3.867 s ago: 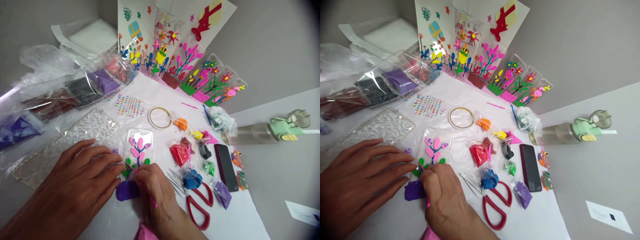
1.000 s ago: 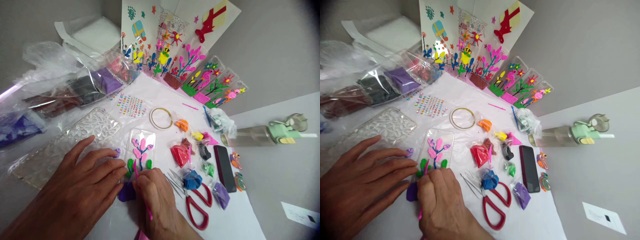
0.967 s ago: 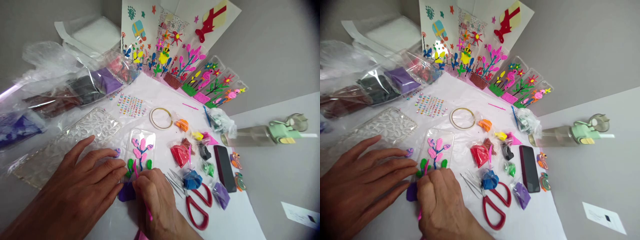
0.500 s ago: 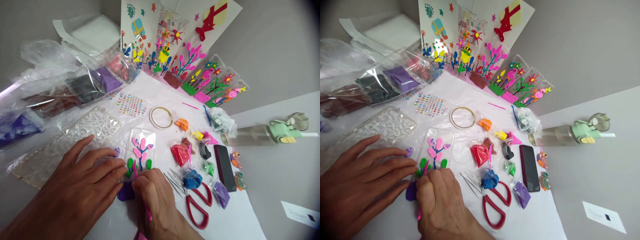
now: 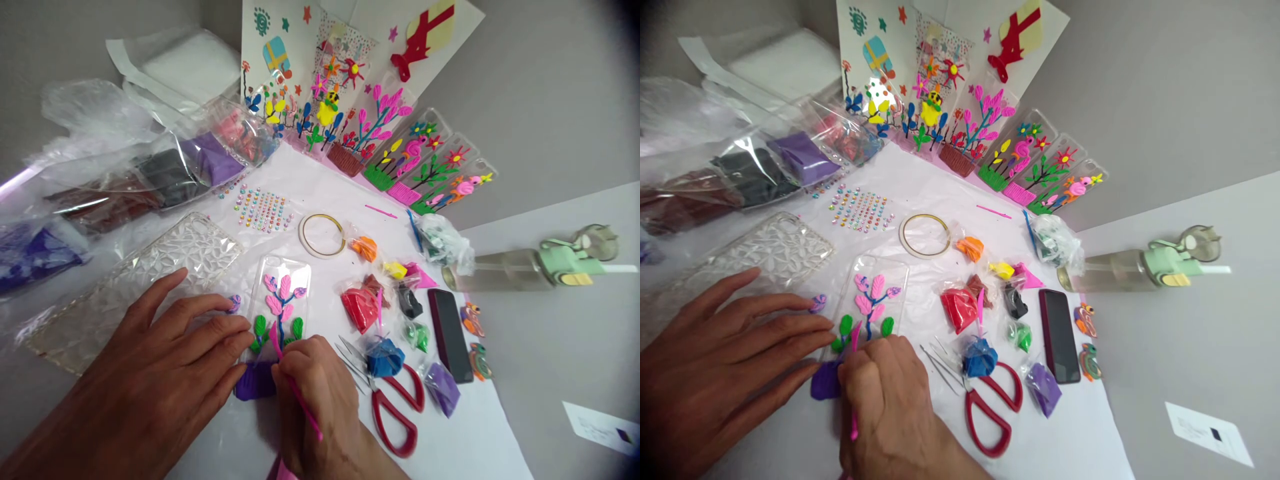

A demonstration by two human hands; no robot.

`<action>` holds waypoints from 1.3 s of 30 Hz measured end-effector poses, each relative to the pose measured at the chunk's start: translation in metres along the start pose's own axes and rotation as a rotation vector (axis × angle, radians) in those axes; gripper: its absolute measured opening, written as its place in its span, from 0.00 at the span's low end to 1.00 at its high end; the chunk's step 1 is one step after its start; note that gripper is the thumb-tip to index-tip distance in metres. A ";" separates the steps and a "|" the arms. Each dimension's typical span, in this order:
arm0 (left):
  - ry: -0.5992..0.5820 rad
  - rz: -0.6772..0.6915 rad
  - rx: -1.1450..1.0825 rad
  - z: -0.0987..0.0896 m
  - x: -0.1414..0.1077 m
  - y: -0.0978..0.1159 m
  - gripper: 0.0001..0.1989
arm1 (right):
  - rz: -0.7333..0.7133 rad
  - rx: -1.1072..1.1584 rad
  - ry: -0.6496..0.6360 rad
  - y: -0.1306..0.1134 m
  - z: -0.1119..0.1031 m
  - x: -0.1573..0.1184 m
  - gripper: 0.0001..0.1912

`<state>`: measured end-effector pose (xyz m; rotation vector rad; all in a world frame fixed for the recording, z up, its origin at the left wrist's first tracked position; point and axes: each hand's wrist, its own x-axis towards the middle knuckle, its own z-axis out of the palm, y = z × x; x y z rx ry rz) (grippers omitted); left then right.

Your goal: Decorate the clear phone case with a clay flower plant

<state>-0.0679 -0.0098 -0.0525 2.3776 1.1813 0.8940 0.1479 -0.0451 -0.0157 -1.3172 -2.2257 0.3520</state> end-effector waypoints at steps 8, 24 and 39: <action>0.033 0.012 -0.016 -0.001 0.006 -0.001 0.17 | 0.049 -0.019 -0.091 -0.008 -0.013 -0.005 0.15; 0.016 0.004 0.009 -0.002 0.003 0.002 0.16 | -0.067 -0.154 -0.062 -0.013 -0.003 0.014 0.12; 0.008 -0.006 -0.021 0.000 0.002 0.002 0.16 | 0.026 -0.123 -0.061 -0.016 -0.006 0.011 0.12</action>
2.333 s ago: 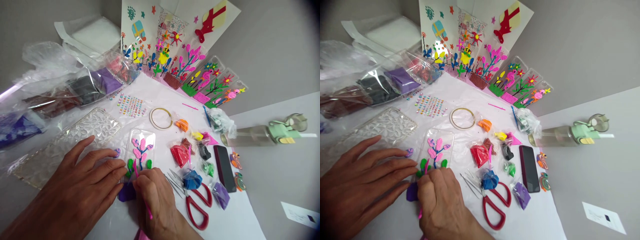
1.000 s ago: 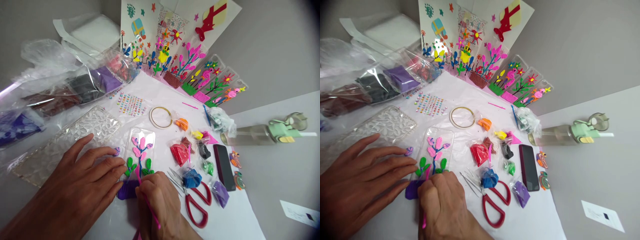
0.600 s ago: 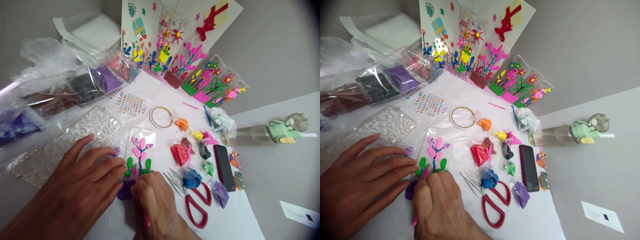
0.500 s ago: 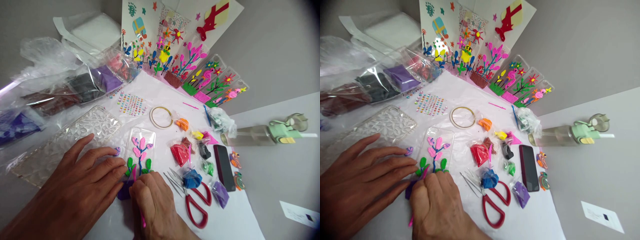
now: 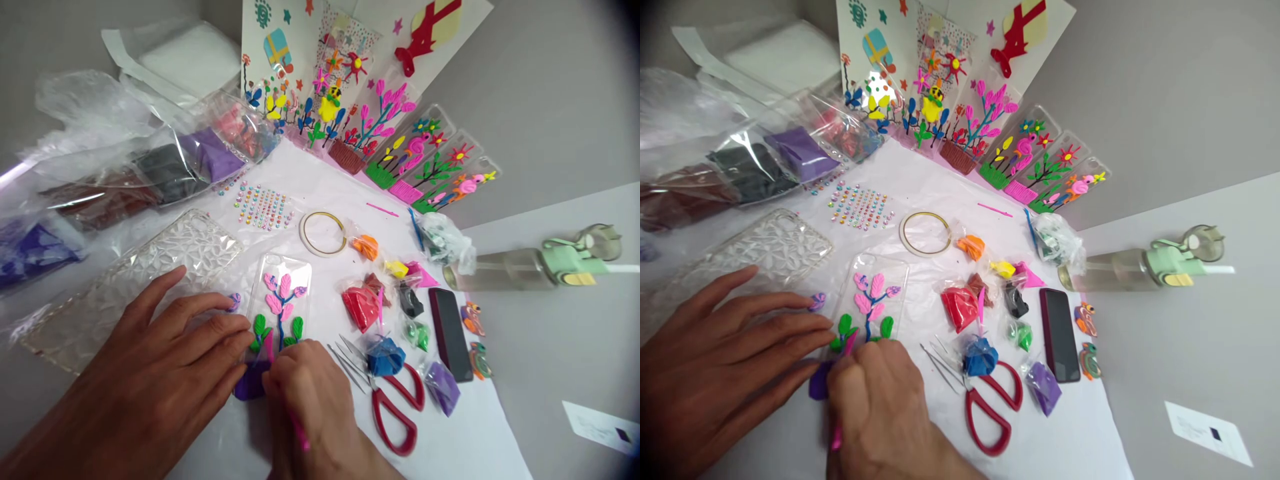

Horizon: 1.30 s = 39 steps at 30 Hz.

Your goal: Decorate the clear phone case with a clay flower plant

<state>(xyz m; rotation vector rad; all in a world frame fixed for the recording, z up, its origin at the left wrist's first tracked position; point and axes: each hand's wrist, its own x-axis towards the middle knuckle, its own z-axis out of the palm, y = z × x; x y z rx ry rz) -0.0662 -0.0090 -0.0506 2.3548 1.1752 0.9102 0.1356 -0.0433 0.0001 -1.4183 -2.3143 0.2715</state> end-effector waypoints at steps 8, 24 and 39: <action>-0.039 0.012 0.035 0.000 -0.002 -0.002 0.16 | 0.091 0.084 0.039 0.001 -0.003 -0.008 0.10; 0.042 0.136 0.073 -0.013 0.018 -0.003 0.11 | 0.138 0.330 0.241 0.015 -0.013 -0.001 0.10; 0.252 0.123 -0.116 -0.015 0.016 0.009 0.21 | 0.629 1.359 0.269 0.010 -0.044 0.000 0.22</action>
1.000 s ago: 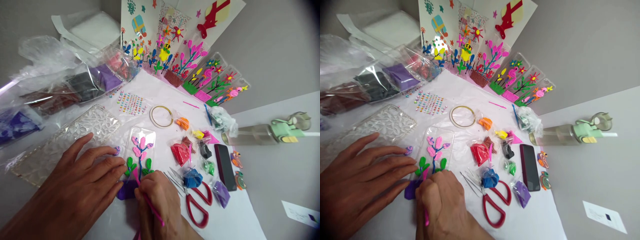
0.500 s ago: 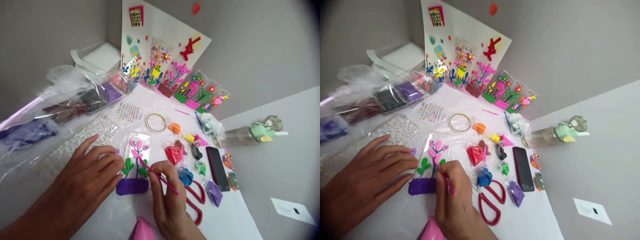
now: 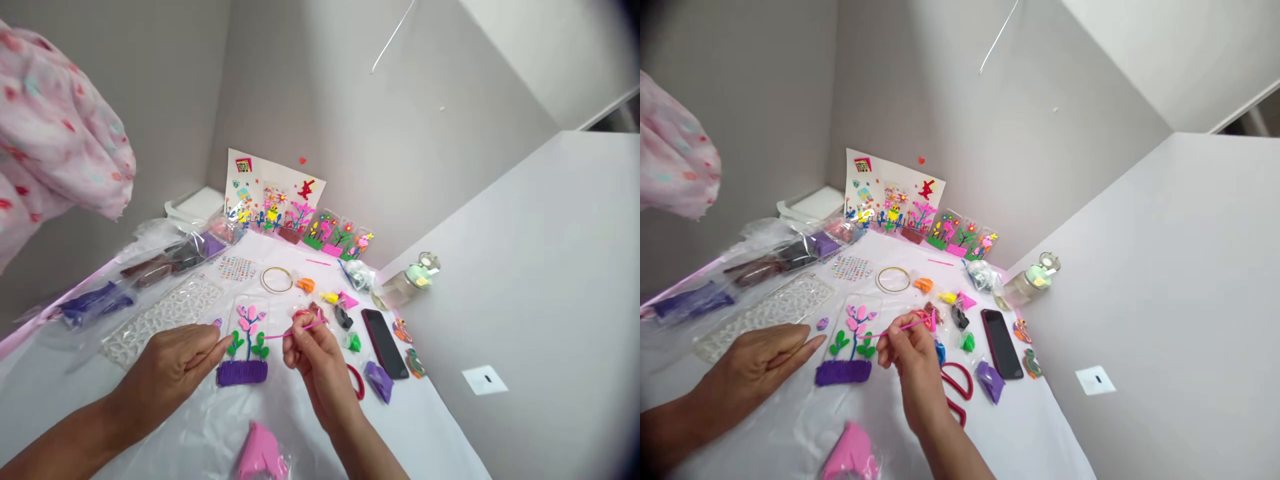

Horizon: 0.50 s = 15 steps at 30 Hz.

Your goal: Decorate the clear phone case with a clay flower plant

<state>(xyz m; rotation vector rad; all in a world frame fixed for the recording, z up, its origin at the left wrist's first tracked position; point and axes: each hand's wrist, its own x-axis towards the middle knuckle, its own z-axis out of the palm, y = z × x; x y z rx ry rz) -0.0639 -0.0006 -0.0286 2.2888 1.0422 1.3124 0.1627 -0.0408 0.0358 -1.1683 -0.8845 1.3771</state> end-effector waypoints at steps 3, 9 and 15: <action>0.030 -0.043 -0.053 -0.004 -0.002 0.000 0.21 | 0.003 0.038 0.005 0.014 -0.001 -0.008 0.21; 0.093 -0.098 -0.147 -0.019 0.001 0.021 0.13 | -0.117 -0.002 0.022 0.042 -0.006 -0.007 0.23; 0.067 -0.178 -0.199 -0.005 -0.006 0.023 0.17 | -0.213 -0.073 0.013 0.054 -0.010 -0.004 0.26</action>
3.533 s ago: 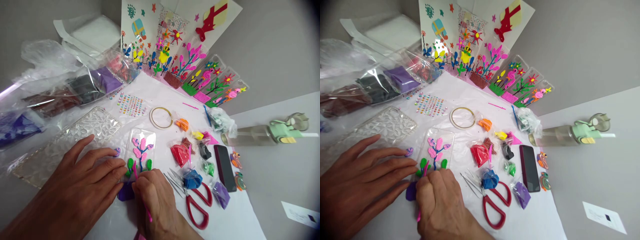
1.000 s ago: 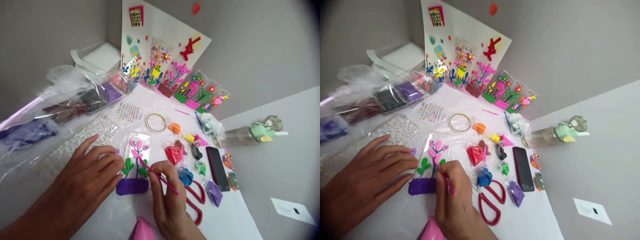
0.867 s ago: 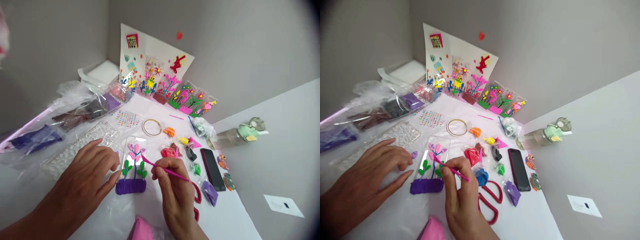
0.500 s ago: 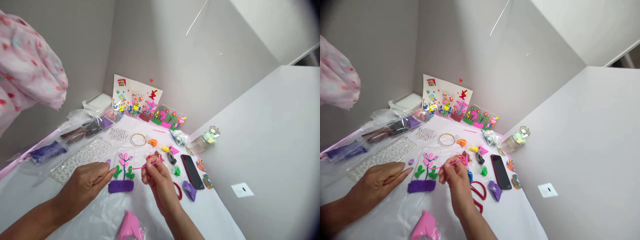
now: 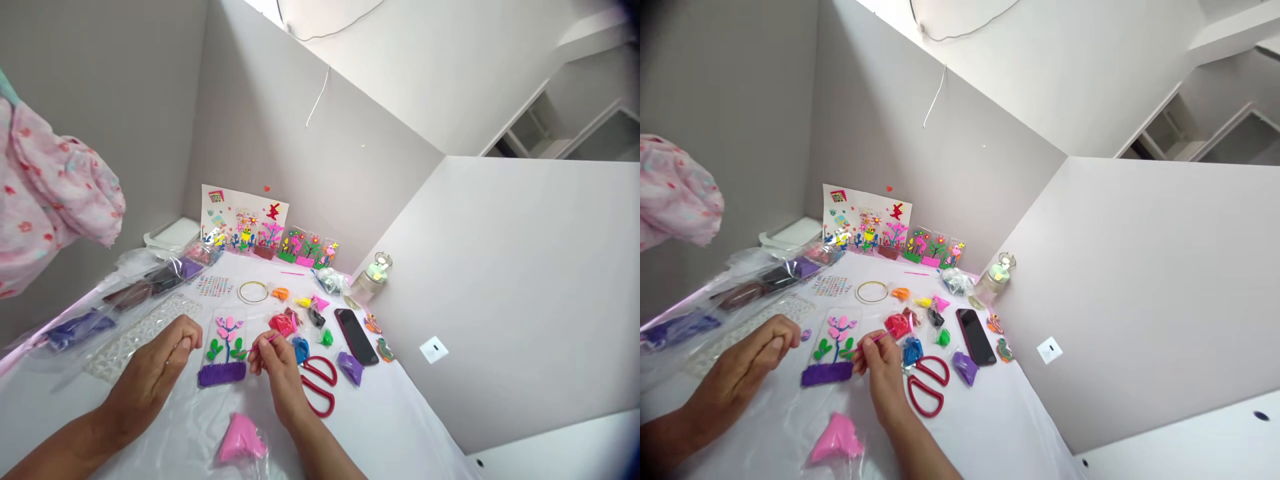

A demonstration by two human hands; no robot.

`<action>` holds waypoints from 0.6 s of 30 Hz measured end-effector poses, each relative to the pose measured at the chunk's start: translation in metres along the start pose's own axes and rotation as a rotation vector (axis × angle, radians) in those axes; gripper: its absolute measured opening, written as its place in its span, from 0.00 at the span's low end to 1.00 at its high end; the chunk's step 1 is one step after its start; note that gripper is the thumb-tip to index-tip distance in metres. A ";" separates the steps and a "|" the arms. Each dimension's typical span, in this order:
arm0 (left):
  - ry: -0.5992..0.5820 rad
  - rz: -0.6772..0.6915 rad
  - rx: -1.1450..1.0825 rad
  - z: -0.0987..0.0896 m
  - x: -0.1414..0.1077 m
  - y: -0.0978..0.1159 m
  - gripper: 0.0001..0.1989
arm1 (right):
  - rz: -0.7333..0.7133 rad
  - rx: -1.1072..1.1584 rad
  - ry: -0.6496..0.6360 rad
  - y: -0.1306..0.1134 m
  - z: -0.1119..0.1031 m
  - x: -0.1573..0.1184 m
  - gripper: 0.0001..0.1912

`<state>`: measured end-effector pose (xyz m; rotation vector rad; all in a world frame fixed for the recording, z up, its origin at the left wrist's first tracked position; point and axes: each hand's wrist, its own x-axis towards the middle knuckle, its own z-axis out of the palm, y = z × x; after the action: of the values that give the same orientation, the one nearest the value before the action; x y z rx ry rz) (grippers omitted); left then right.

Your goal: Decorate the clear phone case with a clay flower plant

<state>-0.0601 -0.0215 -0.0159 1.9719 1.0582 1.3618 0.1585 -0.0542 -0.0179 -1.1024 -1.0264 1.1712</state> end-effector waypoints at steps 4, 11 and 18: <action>-0.015 0.075 0.023 0.005 0.001 -0.014 0.16 | -0.016 -0.023 -0.030 0.005 0.004 -0.005 0.26; -0.096 0.317 0.180 0.015 0.000 -0.029 0.14 | -0.014 0.000 -0.043 0.006 0.009 -0.008 0.26; -0.194 0.317 0.100 0.019 0.002 -0.024 0.17 | -0.022 0.051 -0.059 -0.001 0.011 -0.011 0.25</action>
<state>-0.0497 -0.0057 -0.0402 2.3692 0.7607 1.2579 0.1463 -0.0638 -0.0157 -1.0198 -1.0453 1.2120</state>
